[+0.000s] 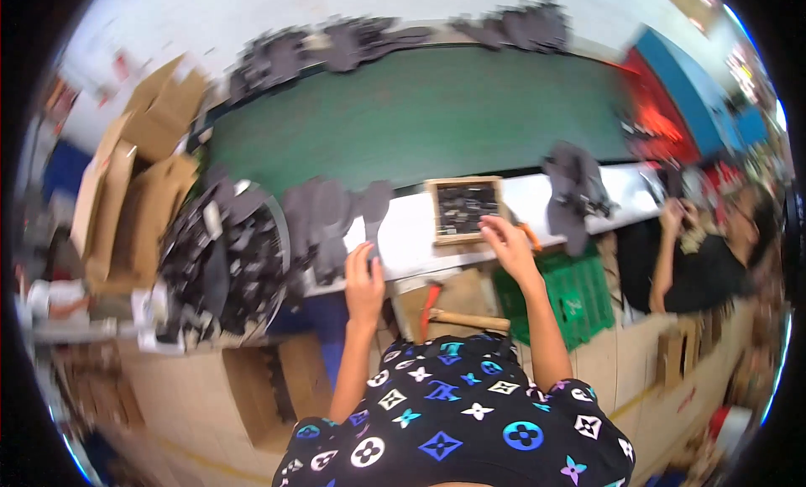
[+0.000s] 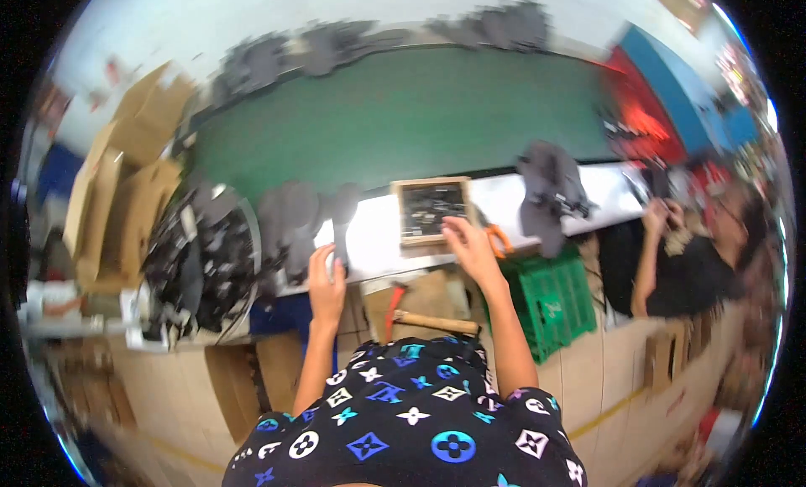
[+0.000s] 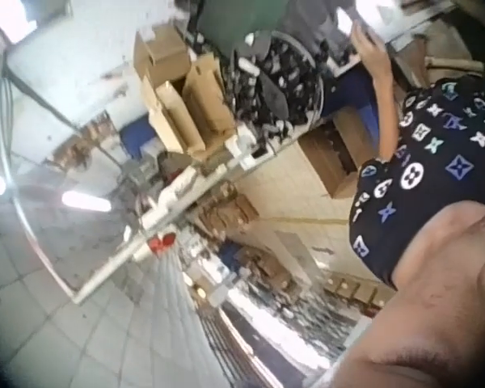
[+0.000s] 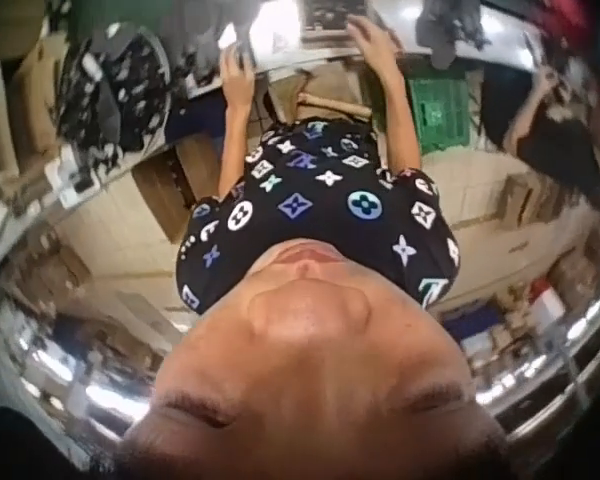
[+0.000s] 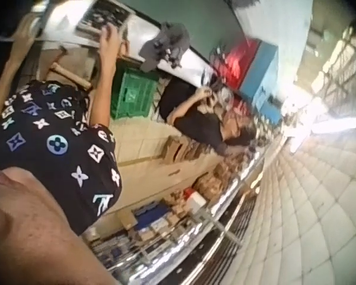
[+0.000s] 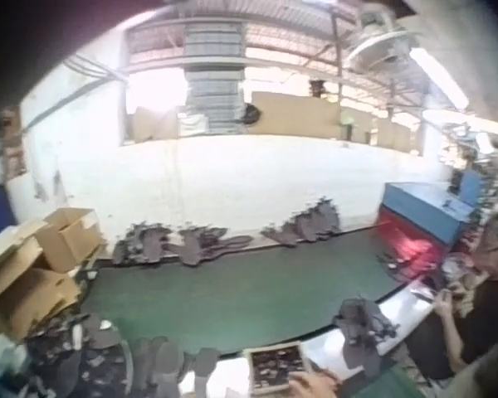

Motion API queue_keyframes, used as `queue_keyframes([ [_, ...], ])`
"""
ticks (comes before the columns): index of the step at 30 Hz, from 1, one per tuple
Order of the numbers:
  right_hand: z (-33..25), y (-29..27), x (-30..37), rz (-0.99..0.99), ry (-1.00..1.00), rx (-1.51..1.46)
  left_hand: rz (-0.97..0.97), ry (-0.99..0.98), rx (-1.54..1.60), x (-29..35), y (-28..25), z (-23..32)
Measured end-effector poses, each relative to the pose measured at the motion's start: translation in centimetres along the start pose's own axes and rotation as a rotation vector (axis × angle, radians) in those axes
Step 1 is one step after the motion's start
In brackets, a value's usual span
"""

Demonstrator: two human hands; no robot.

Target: Manually assemble and secure shoe components using a hammer.

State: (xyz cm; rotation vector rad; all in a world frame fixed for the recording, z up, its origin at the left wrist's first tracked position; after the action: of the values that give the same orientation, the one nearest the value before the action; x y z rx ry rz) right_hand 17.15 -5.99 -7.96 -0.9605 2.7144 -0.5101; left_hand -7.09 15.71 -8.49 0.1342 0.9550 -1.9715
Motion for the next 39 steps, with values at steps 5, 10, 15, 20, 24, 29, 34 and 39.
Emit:
queue_keyframes([
  [5, 7.3, -15.8, 6.2, 0.629, 0.283, 0.383, -0.192, 0.024, 0.243, -4.0, 6.3, 5.9],
  [10, 12.1, -22.9, 6.7, 0.782, 0.277, 0.352, -0.569, 0.119, 0.55, -7.1, 16.9, 14.2],
  [15, 16.6, -25.4, 0.8, 0.718, 0.209, 0.286, -0.893, -0.041, 0.511, -8.9, 31.7, 19.9],
  [20, 18.5, -24.7, -3.8, 0.566, 0.072, 0.108, -0.917, 0.187, 0.409, -7.6, 41.5, 22.2],
  [24, 18.1, -24.3, -4.6, 0.46, -0.023, 0.113, -0.884, 0.225, 0.399, -6.6, 43.6, 23.1],
  [29, 16.2, -28.0, -5.7, 0.427, 0.01, 0.003, -0.871, 0.016, 0.596, -7.4, 42.6, 26.4],
  [34, 12.9, -34.3, -5.6, 0.518, 0.154, -0.218, -0.651, 0.038, 0.818, -7.2, 41.7, 29.9],
  [39, 11.7, -42.2, -4.4, 0.71, 0.072, -0.389, -0.427, -0.039, 0.02, -8.6, 43.9, 24.3],
])
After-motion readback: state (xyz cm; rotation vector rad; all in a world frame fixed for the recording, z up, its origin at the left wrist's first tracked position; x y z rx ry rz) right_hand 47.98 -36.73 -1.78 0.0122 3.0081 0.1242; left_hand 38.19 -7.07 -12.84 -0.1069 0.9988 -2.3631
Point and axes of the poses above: each hand's wrist, its own x-axis away from the middle knuckle, its own y-axis out of the palm, z = x × y, the point moved 1 cm from there along -x, towards the middle knuckle, and after that the axes turned 3 degrees about z, right-handed, at the moved point
